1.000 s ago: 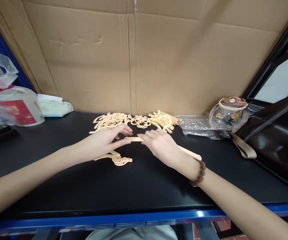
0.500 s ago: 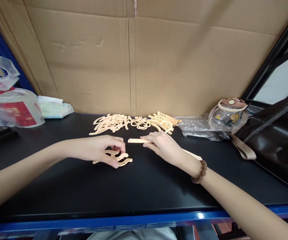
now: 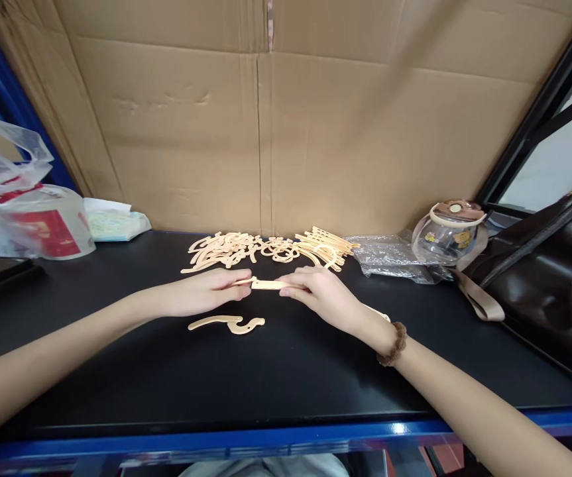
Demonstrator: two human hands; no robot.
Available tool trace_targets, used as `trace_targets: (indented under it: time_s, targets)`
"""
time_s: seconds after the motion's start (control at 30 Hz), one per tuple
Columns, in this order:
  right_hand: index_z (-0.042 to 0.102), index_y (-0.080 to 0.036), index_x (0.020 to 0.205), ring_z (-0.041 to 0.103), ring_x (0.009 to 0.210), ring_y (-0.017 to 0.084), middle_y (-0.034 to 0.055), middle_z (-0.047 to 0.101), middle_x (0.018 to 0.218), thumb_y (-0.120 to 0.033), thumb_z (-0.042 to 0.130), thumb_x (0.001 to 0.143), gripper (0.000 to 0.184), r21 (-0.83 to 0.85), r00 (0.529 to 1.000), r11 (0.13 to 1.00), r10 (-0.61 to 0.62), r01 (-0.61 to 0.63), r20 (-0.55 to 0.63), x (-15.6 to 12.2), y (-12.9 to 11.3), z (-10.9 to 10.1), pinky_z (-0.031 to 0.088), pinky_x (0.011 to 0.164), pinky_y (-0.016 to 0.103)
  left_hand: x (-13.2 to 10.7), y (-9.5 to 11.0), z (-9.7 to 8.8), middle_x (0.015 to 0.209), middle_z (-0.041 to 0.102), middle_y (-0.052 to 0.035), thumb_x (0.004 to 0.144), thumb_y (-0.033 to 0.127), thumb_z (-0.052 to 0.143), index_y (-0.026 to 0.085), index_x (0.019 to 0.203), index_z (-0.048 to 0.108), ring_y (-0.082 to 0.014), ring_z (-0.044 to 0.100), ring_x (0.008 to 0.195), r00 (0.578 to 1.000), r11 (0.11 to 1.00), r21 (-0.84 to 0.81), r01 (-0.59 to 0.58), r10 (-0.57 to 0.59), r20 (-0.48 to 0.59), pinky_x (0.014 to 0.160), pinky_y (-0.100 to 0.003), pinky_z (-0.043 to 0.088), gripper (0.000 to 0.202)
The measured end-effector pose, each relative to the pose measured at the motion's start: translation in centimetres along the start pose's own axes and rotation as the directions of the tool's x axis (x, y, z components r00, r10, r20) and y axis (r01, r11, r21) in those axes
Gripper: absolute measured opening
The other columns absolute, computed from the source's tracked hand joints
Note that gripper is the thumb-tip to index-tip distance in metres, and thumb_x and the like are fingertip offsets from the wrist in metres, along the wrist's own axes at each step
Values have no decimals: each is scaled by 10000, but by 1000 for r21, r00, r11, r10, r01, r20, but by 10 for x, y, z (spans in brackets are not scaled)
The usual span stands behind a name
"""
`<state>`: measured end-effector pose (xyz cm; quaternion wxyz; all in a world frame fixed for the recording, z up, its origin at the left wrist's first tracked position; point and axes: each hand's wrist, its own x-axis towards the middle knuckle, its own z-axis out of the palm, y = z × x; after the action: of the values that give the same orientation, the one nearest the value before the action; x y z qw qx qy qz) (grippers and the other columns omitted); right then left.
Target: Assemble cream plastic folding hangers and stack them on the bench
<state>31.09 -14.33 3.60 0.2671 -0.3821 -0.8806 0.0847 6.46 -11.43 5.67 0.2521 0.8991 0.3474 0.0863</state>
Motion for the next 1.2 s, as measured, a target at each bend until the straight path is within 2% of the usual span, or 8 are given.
trace_targets:
  time_s: [0.13,0.23,0.37,0.53,0.77,0.9,1.2]
  targets:
    - [695,-207,1020,557,718,150,21,652,788,-385,497,935,280,67,1000,998,8,-7,-7,0,-3,-1,406,689,280,0,6,4,610,359,56,927,541,359,205,711,348,-105,356,551,990,996,94,-14,27,-138,515,-228,262,400]
    - [695,-200,996,557,720,150,20,654,789,-394,505,929,280,85,1000,996,12,-11,-15,0,-3,-1,406,692,277,-1,6,5,594,389,61,947,522,335,208,734,379,-106,386,541,982,988,151,-29,56,-178,519,-223,269,381]
    - [694,-190,968,545,715,145,16,648,780,-372,515,927,259,102,1000,994,26,-25,0,0,-3,0,398,688,270,-2,5,6,580,415,58,964,498,318,210,745,404,-113,416,524,984,965,260,-25,71,-165,514,-229,260,372]
    - [697,-191,953,524,704,136,4,631,752,-359,547,912,229,127,999,991,41,-41,-1,0,0,3,386,676,258,-1,4,11,565,423,51,973,509,281,208,738,406,-121,433,511,984,951,309,-7,61,-166,507,-235,258,402]
    - [707,-188,948,521,694,133,10,641,768,-394,558,899,259,203,997,976,77,-76,1,-1,2,6,386,653,253,-2,9,16,526,401,46,983,453,297,203,734,435,-137,434,485,982,899,436,24,61,-181,494,-247,238,379]
    - [715,-184,914,517,685,137,12,640,759,-411,543,903,284,227,998,971,69,-71,15,-1,1,5,386,637,257,-3,10,16,510,392,48,988,420,294,200,743,444,-134,414,461,981,880,475,2,91,-174,477,-251,209,362]
    - [702,-175,824,586,784,170,25,676,793,-454,518,902,343,371,992,921,107,-122,60,-4,-3,4,452,762,288,-4,13,18,489,368,57,1001,381,229,191,780,458,-126,399,422,971,855,518,-29,148,-190,459,-254,202,370]
